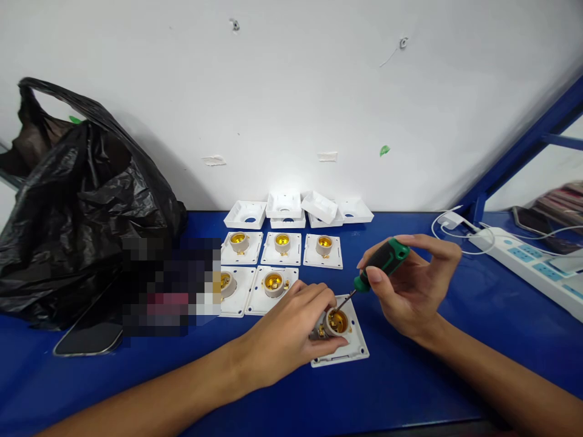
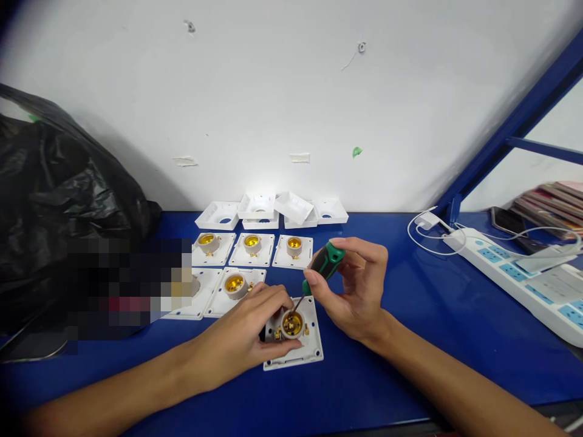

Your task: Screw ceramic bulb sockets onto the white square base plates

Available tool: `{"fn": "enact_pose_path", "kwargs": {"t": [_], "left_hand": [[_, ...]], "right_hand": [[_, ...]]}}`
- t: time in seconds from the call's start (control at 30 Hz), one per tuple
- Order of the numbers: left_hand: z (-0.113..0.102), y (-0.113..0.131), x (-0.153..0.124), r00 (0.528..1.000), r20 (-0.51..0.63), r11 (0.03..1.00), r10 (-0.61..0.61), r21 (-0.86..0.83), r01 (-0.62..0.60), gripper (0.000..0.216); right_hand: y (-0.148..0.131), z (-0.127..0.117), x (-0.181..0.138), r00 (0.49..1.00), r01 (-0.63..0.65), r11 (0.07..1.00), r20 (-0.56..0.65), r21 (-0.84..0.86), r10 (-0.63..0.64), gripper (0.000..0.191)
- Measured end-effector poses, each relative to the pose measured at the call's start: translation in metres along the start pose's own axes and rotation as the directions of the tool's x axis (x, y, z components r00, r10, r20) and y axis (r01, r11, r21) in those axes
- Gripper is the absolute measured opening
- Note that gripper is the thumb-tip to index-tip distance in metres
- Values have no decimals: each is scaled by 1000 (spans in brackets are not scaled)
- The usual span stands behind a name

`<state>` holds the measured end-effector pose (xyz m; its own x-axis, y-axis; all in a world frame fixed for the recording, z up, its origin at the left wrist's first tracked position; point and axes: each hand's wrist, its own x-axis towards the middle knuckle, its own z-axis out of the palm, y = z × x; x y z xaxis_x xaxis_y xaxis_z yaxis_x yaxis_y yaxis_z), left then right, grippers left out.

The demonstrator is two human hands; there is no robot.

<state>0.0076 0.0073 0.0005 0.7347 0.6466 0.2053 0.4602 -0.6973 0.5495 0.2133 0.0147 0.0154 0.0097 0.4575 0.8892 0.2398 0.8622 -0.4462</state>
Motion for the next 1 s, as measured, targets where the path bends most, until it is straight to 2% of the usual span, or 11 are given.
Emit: {"fn": "enact_pose_path", "kwargs": {"t": [0.63,1.0], "left_hand": [[0,1,-2,1000,19,1000,-12,-12,12,37],[-2,2,-1,1000,23,1000,-20,-2,20,36]], "right_hand": [[-3,-2,-2,999,-13,1000,45,-7,14,58],[-3,-2,-1,1000,9,1000,17,-12,-9,59]]}}
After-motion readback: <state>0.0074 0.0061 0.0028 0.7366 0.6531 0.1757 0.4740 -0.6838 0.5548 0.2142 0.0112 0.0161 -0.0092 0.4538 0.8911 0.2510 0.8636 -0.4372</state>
